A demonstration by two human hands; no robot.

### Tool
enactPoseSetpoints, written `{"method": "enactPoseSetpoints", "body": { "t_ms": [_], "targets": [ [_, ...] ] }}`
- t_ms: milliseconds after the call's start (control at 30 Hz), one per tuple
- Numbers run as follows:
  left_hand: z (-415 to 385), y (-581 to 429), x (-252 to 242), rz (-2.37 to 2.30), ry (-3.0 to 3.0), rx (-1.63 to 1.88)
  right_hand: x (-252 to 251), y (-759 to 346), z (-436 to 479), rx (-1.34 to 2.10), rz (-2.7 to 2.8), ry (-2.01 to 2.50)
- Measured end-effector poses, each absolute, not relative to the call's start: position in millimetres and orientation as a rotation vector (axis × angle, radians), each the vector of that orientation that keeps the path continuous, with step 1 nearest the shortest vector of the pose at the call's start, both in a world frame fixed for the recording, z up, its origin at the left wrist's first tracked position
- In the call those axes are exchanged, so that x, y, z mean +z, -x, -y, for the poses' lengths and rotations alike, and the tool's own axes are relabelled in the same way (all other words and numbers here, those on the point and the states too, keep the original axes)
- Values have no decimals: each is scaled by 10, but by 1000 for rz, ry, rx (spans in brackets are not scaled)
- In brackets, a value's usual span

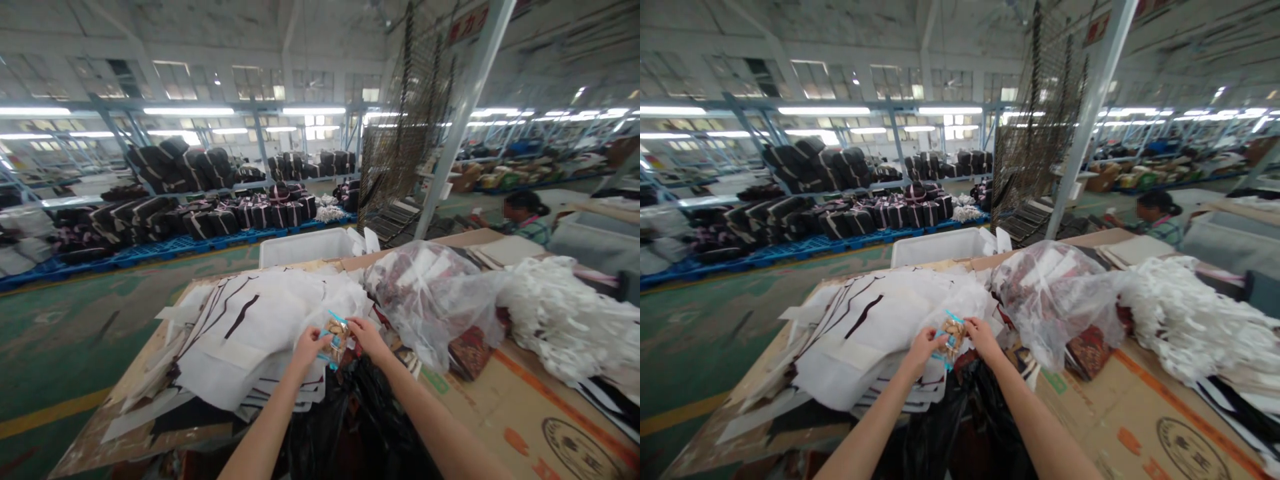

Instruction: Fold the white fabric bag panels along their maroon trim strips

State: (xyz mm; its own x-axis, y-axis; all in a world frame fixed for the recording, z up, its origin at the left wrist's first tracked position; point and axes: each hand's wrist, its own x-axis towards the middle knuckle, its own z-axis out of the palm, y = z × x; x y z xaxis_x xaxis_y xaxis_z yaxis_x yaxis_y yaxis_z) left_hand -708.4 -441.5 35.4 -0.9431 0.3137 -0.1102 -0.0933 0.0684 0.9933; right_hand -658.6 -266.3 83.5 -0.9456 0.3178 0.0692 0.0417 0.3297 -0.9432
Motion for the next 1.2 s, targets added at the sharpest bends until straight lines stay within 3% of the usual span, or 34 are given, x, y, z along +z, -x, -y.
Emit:
{"method": "enactPoseSetpoints", "body": {
  "t_ms": [333, 633, 1067, 1200],
  "targets": [
    [3972, 6258, 997, -1415, -594, 1849, 1381, 5521, 2400, 1835, 2264, 403],
    [3375, 5534, 1258, -1528, -876, 1824, 1733, 4414, 2246, 901, 2487, 436],
    [2575, 4273, 1492, -1115, -1060, 1401, 1754, 2795, 1925, 768, 1998, 898],
    [2346, 3777, 1640, -1199, -1397, 1389, 1810, 2232, 1853, 688, 1964, 1023]
  ]
}}
